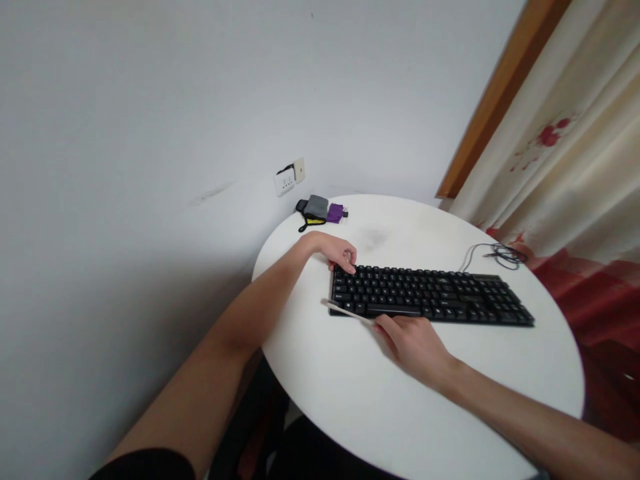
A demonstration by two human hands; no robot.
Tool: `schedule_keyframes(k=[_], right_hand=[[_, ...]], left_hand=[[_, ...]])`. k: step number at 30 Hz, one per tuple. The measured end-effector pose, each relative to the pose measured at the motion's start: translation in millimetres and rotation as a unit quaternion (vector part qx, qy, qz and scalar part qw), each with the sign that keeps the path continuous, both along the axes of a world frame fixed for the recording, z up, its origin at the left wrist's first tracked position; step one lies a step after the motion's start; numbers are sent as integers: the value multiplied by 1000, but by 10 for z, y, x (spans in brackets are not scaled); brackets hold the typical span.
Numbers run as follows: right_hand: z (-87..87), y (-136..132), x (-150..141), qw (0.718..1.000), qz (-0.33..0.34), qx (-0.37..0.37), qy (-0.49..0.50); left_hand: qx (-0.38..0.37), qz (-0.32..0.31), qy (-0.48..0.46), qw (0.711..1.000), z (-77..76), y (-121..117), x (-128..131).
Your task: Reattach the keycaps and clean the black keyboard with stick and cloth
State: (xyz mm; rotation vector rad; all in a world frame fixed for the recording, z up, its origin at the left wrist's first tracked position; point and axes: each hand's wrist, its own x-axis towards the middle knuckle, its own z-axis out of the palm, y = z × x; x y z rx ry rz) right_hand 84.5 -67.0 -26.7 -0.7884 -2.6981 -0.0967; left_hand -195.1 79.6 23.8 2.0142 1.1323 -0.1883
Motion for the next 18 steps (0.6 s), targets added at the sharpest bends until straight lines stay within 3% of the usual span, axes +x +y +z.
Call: schedule_keyframes(k=[6, 18], right_hand=[[-38, -32, -16, 999, 31, 0, 9], [-3, -45, 191, 999, -42, 8, 4]], left_hand=[[3, 0, -2, 1000, 10, -2, 9], [7, 1, 10, 1000, 8, 9, 0]])
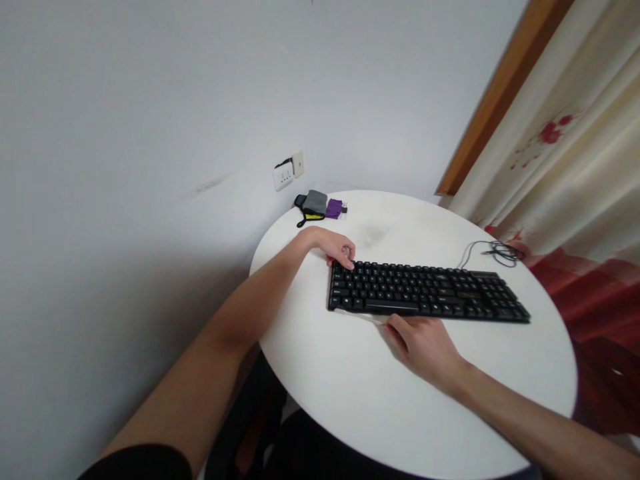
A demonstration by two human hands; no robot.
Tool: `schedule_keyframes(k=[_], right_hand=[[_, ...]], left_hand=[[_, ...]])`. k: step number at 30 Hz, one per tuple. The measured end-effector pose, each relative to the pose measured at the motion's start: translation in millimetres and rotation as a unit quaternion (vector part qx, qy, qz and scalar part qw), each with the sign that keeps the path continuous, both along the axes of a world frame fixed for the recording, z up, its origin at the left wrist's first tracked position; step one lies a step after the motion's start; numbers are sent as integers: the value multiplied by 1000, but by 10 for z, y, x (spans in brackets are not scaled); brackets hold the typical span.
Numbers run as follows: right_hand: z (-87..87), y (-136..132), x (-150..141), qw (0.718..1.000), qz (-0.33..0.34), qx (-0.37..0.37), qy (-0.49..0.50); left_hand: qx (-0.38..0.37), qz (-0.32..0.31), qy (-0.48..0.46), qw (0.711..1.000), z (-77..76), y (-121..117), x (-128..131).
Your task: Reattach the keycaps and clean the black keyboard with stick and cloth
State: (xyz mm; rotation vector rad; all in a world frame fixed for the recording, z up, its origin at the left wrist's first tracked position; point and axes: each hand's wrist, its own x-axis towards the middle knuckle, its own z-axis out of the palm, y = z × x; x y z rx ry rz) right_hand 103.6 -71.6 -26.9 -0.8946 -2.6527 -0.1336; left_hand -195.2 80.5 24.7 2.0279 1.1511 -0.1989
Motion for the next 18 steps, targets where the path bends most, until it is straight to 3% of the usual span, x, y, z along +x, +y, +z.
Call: schedule_keyframes(k=[8, 18], right_hand=[[-66, -3, 140, 1000, -18, -3, 13], [-30, 10, -4, 1000, -4, 5, 25]], left_hand=[[-10, -1, -8, 1000, -32, 18, -7], [-12, -1, -8, 1000, -26, 21, 2]])
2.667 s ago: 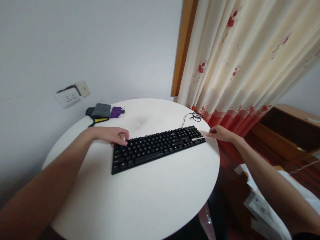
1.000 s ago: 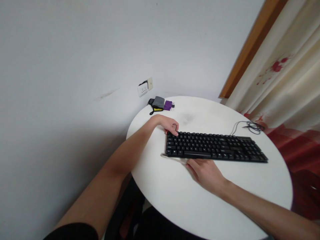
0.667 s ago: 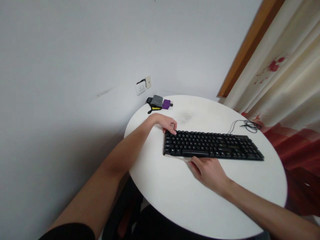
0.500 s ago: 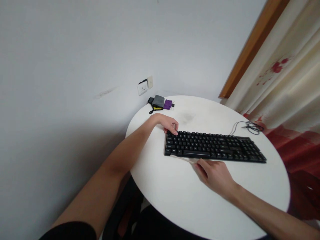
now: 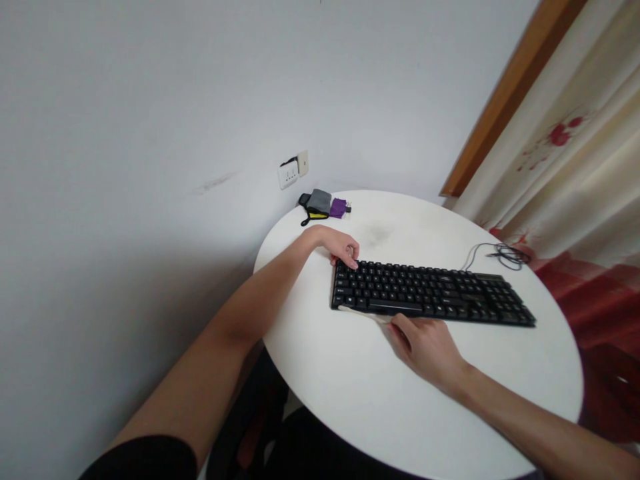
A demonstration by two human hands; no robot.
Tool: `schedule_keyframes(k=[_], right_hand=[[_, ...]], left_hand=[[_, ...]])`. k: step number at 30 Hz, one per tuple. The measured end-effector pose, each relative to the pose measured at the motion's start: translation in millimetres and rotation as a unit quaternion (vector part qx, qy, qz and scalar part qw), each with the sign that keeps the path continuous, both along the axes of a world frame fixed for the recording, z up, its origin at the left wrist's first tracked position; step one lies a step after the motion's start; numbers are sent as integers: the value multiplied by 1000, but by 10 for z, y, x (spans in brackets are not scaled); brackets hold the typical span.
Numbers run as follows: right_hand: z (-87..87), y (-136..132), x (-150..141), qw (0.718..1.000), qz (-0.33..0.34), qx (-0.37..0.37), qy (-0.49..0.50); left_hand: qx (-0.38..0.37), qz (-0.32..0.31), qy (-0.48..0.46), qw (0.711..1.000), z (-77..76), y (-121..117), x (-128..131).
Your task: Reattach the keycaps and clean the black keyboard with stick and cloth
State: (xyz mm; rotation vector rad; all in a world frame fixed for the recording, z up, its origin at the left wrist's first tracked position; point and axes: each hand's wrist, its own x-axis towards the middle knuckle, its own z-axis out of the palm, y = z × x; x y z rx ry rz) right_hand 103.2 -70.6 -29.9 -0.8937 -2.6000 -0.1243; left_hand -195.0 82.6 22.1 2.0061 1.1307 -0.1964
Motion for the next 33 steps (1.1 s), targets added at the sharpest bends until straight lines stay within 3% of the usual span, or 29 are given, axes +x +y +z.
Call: schedule_keyframes(k=[12, 26, 33], right_hand=[[57, 9, -204, 999, -17, -1, -52], [92, 184, 481, 990, -97, -40, -89], [114, 166, 449, 989, -104, -31, -97]], left_hand=[[1, 3, -2, 1000, 42, -36, 14], [-8, 7, -6, 1000, 19, -24, -2], [-2, 1, 2, 1000, 43, -30, 3]])
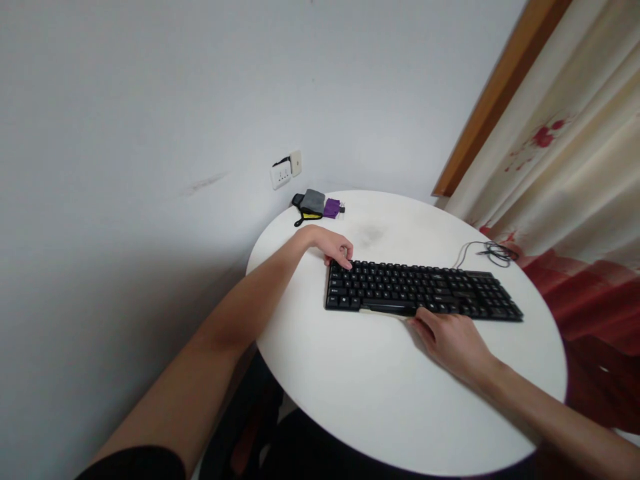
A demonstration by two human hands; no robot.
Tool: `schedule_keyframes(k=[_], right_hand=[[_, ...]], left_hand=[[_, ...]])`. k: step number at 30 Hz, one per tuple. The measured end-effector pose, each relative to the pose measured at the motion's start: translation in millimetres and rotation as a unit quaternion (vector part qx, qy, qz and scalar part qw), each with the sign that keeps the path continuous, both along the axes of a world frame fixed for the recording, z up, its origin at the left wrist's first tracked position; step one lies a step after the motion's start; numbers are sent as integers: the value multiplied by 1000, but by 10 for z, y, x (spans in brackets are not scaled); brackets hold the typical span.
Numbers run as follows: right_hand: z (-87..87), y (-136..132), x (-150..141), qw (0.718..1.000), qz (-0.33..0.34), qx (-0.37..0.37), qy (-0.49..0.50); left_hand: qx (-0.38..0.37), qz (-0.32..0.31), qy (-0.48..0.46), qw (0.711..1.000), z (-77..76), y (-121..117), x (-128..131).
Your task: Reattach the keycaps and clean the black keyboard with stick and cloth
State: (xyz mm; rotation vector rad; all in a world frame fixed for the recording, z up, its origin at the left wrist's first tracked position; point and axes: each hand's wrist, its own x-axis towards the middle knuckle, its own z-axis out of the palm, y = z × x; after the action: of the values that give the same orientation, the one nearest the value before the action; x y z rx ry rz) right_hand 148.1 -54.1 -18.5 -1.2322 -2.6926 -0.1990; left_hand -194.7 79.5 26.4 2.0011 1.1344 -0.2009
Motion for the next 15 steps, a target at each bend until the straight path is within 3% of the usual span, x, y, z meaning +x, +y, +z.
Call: schedule_keyframes(k=[10, 15], right_hand=[[100, -110, -535, 999, 45, -3, 2], [129, -110, -605, 999, 41, 1, -5]], left_hand=[[3, -7, 0, 1000, 9, 4, 20], [16, -20, 2, 1000, -32, 44, -1]])
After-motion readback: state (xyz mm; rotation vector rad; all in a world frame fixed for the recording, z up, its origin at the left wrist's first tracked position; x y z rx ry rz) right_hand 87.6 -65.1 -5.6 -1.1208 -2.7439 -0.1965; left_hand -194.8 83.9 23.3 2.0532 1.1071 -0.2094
